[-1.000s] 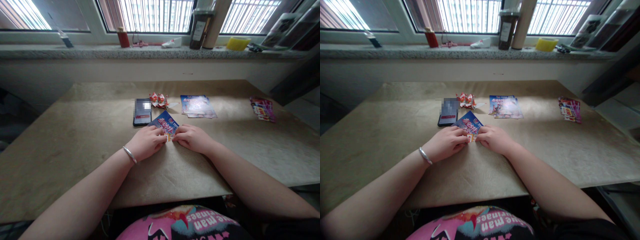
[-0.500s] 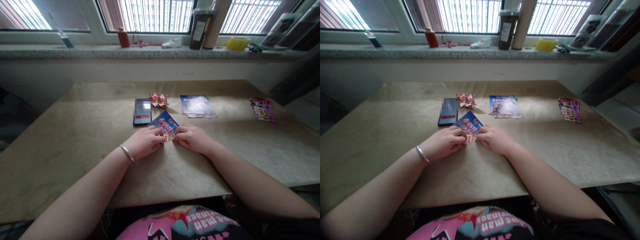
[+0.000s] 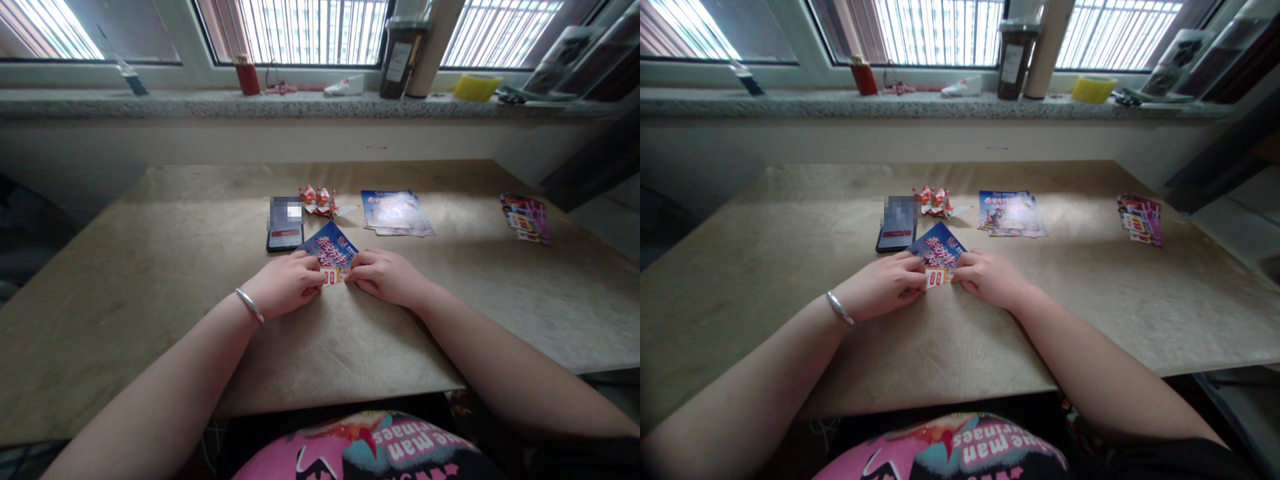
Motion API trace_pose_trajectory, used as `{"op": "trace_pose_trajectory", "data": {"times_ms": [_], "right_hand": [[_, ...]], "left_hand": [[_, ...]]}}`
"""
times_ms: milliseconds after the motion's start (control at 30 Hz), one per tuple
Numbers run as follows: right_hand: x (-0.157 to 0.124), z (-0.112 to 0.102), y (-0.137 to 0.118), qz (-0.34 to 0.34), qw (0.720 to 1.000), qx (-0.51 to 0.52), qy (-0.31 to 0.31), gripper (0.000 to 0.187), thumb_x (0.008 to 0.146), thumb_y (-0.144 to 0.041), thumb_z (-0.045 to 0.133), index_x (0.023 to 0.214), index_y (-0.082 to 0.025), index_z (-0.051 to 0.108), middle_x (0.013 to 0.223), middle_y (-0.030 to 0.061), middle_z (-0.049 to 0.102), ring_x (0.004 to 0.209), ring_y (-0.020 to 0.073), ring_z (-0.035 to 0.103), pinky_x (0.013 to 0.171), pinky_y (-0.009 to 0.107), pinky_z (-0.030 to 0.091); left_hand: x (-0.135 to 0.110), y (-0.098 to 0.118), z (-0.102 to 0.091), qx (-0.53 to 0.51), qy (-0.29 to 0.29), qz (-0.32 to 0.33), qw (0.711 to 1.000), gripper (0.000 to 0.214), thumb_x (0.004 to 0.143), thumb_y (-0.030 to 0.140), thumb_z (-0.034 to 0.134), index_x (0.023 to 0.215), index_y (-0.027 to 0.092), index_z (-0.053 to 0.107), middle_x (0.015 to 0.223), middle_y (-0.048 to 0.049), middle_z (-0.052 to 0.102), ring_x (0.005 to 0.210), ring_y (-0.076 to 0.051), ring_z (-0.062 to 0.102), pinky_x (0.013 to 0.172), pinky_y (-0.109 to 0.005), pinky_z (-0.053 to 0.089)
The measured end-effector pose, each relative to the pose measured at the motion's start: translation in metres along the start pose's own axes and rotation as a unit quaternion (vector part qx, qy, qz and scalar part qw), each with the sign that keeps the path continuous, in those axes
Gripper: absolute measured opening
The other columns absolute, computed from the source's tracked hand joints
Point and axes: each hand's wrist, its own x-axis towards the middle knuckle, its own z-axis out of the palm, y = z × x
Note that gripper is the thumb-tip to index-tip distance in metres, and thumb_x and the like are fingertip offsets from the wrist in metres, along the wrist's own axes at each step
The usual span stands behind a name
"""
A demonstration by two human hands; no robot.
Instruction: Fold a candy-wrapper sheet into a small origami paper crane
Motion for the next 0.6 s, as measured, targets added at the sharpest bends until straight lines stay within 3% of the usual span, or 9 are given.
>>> {"op": "trace_pose_trajectory", "data": {"times_ms": [300,600], "right_hand": [[-0.002,-0.003,0.001,0.007,1.000,0.000,-0.005,0.021,0.085,-0.019,0.051,0.087,-0.024,0.071,0.089,0.0046,0.065,0.078,0.0146,0.056,0.067,0.026,0.040],[-0.003,-0.004,0.002,0.007,1.000,0.005,-0.002,0.022,0.085,-0.019,0.050,0.086,-0.025,0.071,0.089,0.0046,0.065,0.078,0.0143,0.056,0.068,0.026,0.040]], "left_hand": [[-0.005,-0.011,-0.004,-0.073,-0.039,-0.016,0.996,0.011,0.078,0.020,0.059,0.075,0.022,0.069,0.088,-0.0029,0.061,0.085,-0.015,0.054,0.078,-0.027,0.044],[-0.007,-0.014,-0.008,-0.093,-0.039,-0.017,0.995,0.009,0.076,0.019,0.062,0.072,0.021,0.071,0.089,-0.0039,0.063,0.081,-0.014,0.056,0.076,-0.026,0.045]]}}
